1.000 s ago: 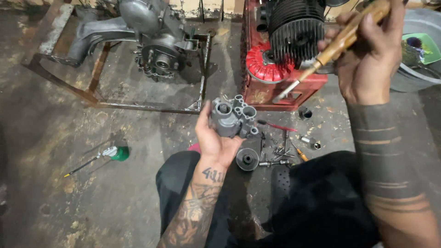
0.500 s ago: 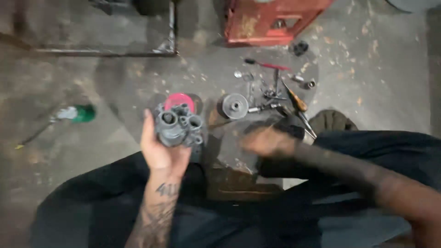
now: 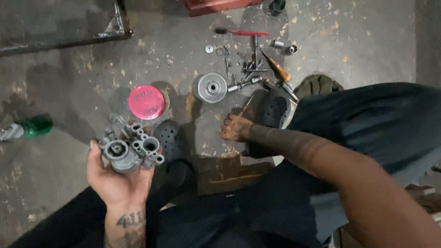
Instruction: The person sits on the workshop floor holding a carburetor and uses a screwdriver to loosen and remove its parts, then works small fittings and screws by hand, reassembling the carburetor body while picking screws and tools from the floor.
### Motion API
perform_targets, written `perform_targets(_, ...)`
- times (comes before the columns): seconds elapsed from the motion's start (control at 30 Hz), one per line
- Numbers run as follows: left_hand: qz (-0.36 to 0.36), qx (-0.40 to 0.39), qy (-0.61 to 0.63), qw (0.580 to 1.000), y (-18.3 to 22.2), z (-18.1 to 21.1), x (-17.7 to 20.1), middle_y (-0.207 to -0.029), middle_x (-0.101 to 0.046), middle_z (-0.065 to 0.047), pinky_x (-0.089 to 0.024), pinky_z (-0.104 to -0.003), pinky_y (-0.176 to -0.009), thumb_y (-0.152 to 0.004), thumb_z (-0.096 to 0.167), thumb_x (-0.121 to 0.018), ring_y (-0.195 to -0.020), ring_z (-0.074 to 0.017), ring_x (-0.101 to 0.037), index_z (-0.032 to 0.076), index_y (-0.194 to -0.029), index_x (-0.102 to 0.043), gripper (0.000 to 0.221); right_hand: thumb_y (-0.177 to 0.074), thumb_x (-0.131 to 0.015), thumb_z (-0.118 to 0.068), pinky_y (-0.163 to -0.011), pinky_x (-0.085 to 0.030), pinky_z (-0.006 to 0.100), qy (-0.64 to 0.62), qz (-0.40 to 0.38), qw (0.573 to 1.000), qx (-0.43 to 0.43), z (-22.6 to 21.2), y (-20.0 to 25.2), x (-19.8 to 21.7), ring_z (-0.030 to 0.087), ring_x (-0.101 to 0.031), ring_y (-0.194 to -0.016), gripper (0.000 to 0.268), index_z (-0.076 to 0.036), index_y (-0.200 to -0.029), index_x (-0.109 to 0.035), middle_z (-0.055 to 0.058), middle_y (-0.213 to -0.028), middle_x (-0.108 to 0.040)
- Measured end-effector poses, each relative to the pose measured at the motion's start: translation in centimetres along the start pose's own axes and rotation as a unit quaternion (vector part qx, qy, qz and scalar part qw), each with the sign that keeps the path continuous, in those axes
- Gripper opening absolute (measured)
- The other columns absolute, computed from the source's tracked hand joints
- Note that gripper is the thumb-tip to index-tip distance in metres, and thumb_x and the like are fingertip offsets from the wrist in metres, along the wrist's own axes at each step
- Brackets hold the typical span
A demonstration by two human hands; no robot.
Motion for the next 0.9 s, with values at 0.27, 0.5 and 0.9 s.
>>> perform_targets(0.27, -0.091, 0.017, 0.036, 0.995, -1.3, 0.7, -0.8, -0.121, -0.069, -0.015, -0.058, -0.051, -0.074, -0.097, 0.041, -0.045, -0.107, -0.0358, -0.070, 0.004, -0.131, -0.060, 0.052, -0.102, -0.055, -0.024, -0.091, -0.059, 0.056, -0.410, -0.317, 0.852, 0.077, -0.6, -0.5, -5.9, 0.031, -0.058, -0.109, 0.028, -0.019, -0.129, -0.049, 0.013, -0.137, -0.049)
perform_targets(0.5, -0.099, 0.028, 0.071, 0.992, -2.4, -0.5, -2.0, -0.115, -0.070, -0.011, -0.054, -0.051, -0.085, -0.103, 0.037, -0.046, -0.107, -0.0343, -0.068, 0.007, -0.119, -0.064, 0.039, -0.089, -0.053, -0.011, -0.071, -0.037, 0.040, -0.726, 0.300, 0.564, -0.253, 18.1, -1.6, -7.4, 0.025, -0.045, -0.070, 0.023, -0.009, -0.068, -0.045, 0.006, -0.073, -0.051)
perform_targets(0.9, -0.073, 0.020, 0.025, 0.997, -3.6, -1.7, -2.5, -0.121, -0.070, -0.019, -0.055, -0.048, -0.086, -0.100, 0.036, -0.048, -0.108, -0.0388, -0.068, -0.001, -0.131, -0.062, 0.050, -0.089, -0.077, -0.025, -0.084, -0.052, 0.052, -0.430, -0.059, 0.691, -0.578, 16.7, 2.6, -16.8, 0.043, -0.063, -0.100, 0.038, -0.009, -0.122, -0.069, 0.018, -0.121, -0.064)
Point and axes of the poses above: each hand's wrist, its own y-axis away from the middle knuckle, its own x-axis out of the back of the hand, z = x × y, the point moved 3 cm from there along -y, towards the middle knuckle
